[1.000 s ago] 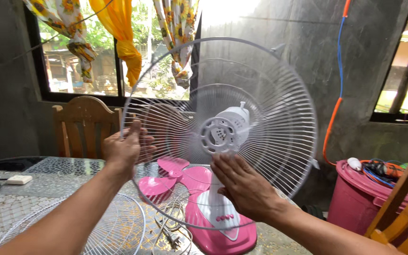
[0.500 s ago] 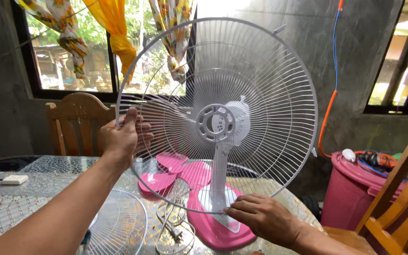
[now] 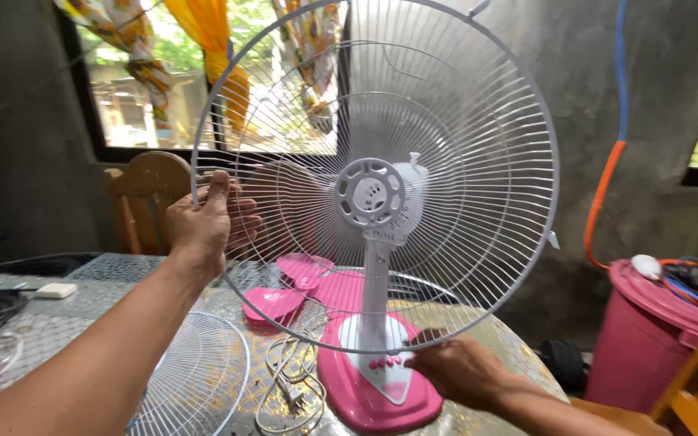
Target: The person reassembles a disassembled electric fan on a table. They attach the front wire cage, then the pink fan blades, and finally secure the rear wire cage onto the fan stand.
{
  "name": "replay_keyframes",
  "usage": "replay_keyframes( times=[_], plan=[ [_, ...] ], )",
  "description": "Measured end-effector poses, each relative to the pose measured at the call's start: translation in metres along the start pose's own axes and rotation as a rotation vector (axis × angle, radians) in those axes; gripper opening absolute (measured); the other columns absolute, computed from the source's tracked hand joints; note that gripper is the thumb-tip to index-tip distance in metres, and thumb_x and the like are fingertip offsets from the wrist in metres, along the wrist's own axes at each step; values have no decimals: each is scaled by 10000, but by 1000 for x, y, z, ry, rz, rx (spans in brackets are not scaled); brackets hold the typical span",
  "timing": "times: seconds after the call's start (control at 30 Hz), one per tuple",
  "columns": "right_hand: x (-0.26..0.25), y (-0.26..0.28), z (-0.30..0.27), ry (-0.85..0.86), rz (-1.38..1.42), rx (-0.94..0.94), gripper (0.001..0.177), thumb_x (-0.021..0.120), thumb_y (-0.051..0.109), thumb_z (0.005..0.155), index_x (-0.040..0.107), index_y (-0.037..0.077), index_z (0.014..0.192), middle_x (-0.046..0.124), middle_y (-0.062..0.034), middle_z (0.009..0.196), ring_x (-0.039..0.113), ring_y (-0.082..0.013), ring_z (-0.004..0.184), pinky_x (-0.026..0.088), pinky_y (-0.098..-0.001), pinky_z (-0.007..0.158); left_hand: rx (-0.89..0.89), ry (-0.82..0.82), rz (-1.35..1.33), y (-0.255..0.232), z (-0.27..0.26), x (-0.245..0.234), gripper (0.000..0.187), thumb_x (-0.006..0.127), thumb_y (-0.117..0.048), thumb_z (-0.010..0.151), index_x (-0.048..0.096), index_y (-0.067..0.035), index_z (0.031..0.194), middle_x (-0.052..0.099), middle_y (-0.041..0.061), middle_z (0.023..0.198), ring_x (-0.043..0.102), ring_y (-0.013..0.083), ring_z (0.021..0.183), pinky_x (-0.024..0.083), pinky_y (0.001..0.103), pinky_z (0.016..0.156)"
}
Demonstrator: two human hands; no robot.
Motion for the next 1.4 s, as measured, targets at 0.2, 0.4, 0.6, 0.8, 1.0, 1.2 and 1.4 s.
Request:
replay_keyframes(
  times=[0.2,0.4,0.6,0.8,1.0,1.2,1.4],
  plan=[
    [22,-60,57,-465,-212,-101,694,714,501,897,568,-78,1251,647,-326,1206,649,-459,1074,540,-536,885,-9,-72,34,-8,0,-14,411,680,-484,904,676,-79,975,760,109,821,737,247,634,640,423,550],
    [48,-101,124,-559,187,94,696,720,527,857,550,-2,1277,633,-271,1168,651,-418,1036,556,-511,856,-14,-113,116,-19,-6,-34,450,689,-531,860,674,-92,958,771,96,819,756,254,645,641,440,561],
    [58,-86,173,-740,201,-68,637,721,543,841,584,35,1201,643,-219,1079,666,-374,951,573,-485,807,4,-70,180,-22,-10,-36,461,700,-541,821,679,-98,946,770,101,824,761,257,657,660,451,580],
    [69,-99,165,-872,149,-141,582,721,559,826,618,72,1126,653,-167,990,682,-330,865,590,-459,758,-22,-89,218,-17,-13,-30,466,695,-544,812,696,-99,952,775,101,832,771,255,673,671,449,596],
    [65,-82,163,-929,160,-188,548,733,564,801,638,92,1062,661,-123,906,695,-287,775,603,-431,696,-22,-97,206,-15,-19,-27,463,705,-533,808,698,-90,942,770,98,820,759,265,662,648,456,585],
    [49,-88,155,-826,254,-100,559,755,528,795,624,84,1108,673,-113,939,703,-261,799,603,-411,706,-29,-107,218,-21,-26,-23,465,704,-532,803,697,-88,942,767,93,815,759,256,666,657,445,592],
    [39,-102,150,-759,281,-72,566,770,493,803,617,86,1165,689,-100,991,712,-236,850,605,-393,744,-22,-142,243,-30,-37,-19,465,697,-535,798,688,-87,925,767,97,814,756,257,663,660,441,595]
  ],
)
Point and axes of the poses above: each hand's wrist, its own z-axis towards the middle knuckle, its own x-axis out of the palm, y = z × x, the point moved 6 cm from there along z, towards the middle knuckle
